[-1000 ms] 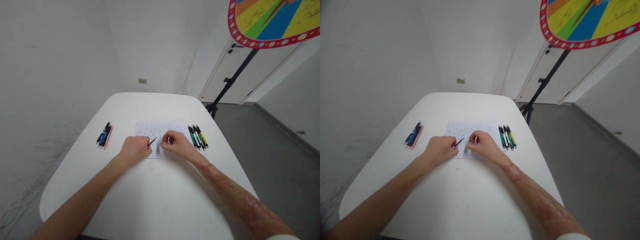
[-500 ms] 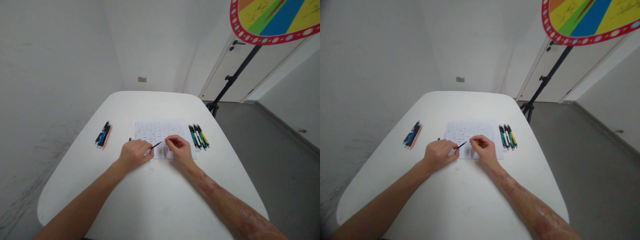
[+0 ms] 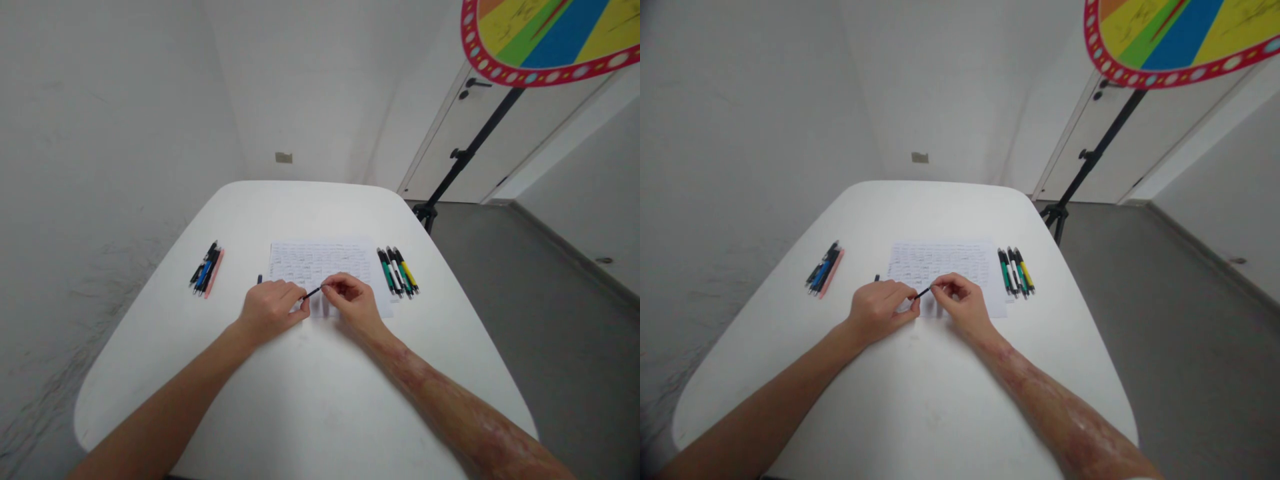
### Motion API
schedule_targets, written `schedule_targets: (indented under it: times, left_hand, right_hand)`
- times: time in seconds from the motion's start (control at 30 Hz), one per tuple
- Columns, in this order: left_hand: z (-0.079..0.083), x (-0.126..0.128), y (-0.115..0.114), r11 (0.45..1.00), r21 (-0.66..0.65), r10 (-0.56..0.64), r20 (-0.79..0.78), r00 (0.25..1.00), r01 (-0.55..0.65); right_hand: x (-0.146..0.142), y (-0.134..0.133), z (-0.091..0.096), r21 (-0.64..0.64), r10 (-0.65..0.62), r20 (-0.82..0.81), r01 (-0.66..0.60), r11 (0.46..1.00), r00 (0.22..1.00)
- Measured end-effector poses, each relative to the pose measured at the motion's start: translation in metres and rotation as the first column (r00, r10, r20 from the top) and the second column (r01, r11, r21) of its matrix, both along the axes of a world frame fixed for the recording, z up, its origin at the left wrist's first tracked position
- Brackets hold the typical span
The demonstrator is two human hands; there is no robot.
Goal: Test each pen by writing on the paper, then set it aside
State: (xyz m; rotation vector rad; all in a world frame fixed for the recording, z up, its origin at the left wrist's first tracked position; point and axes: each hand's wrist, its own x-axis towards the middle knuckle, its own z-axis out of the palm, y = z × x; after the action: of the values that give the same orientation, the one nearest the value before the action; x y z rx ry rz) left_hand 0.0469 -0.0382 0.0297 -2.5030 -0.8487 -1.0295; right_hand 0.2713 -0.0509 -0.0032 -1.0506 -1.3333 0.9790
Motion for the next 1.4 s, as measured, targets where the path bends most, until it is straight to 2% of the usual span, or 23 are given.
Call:
schedule_targets:
  times: [0.23, 0.4, 0.47, 0.5, 0.53, 0.6, 0.67, 0.73, 0.8, 0.9, 0.97, 1.07, 1.17, 1.27, 1.4]
  left_hand:
    - [0.001, 0.005, -0.002, 1.0, -0.003, -0.02, 0.025, 0.999, 0.02]
    - [0.005, 0.0, -0.001, 0.999, -0.014, -0.038, 0.037, 0.999, 0.039]
    - [0.009, -0.011, 0.003, 0.999, -0.047, 0.013, 0.046, 0.999, -0.011]
    - [0.012, -0.017, 0.005, 0.995, -0.075, 0.075, 0.044, 0.996, -0.072]
    - [0.014, -0.025, 0.008, 0.98, -0.114, 0.164, 0.026, 0.986, -0.16]
    - [0.019, -0.039, 0.014, 0.9, -0.241, 0.36, -0.059, 0.931, -0.363]
    - [0.021, -0.051, 0.018, 0.81, -0.355, 0.428, -0.189, 0.884, -0.468]
    - [0.023, -0.057, 0.02, 0.738, -0.425, 0.427, -0.309, 0.85, -0.525]
    - [0.023, -0.059, 0.02, 0.691, -0.464, 0.396, -0.398, 0.827, -0.554]
    - [0.024, -0.059, 0.019, 0.654, -0.495, 0.35, -0.471, 0.809, -0.571]
    - [0.024, -0.059, 0.018, 0.649, -0.5, 0.34, -0.484, 0.806, -0.574]
    - [0.025, -0.06, 0.017, 0.694, -0.464, 0.356, -0.444, 0.822, -0.551]
    - [0.024, -0.059, 0.015, 0.827, -0.381, 0.315, -0.295, 0.902, -0.413]
    - [0.021, -0.053, 0.012, 0.945, -0.258, 0.164, -0.155, 0.974, -0.2]
    - [0.015, -0.042, 0.009, 0.992, -0.118, 0.027, -0.113, 0.993, -0.04]
  right_hand:
    - [-0.003, -0.004, 0.004, 0.004, 0.078, 0.04, -0.079, 0.997, 0.996]
    - [-0.002, -0.005, 0.006, 0.009, 0.048, 0.021, -0.048, 0.999, 0.999]
    - [-0.001, -0.005, 0.006, 0.008, 0.013, -0.003, -0.013, 1.0, 1.0]
    - [0.0, -0.005, 0.007, 0.004, -0.008, -0.015, 0.008, 1.0, 1.0]
    - [0.0, -0.005, 0.007, -0.003, -0.03, -0.026, 0.03, 1.0, 0.999]
    - [0.001, -0.005, 0.009, -0.023, -0.074, -0.045, 0.073, 0.997, 0.996]
    - [0.003, -0.003, 0.011, -0.04, -0.112, -0.069, 0.11, 0.993, 0.991]
    - [0.003, -0.002, 0.012, -0.049, -0.147, -0.098, 0.143, 0.989, 0.984]
    - [0.003, -0.001, 0.012, -0.052, -0.169, -0.122, 0.163, 0.985, 0.978]
    - [0.003, 0.0, 0.012, -0.053, -0.175, -0.155, 0.168, 0.984, 0.972]
    - [0.004, 0.0, 0.012, -0.05, -0.171, -0.181, 0.165, 0.985, 0.968]
    - [0.004, 0.001, 0.012, -0.043, -0.174, -0.207, 0.168, 0.985, 0.963]
    - [0.005, 0.001, 0.014, -0.033, -0.179, -0.226, 0.176, 0.984, 0.957]
    - [0.004, 0.0, 0.019, -0.016, -0.194, -0.256, 0.197, 0.98, 0.947]
    - [0.005, -0.002, 0.023, 0.017, -0.224, -0.271, 0.238, 0.971, 0.936]
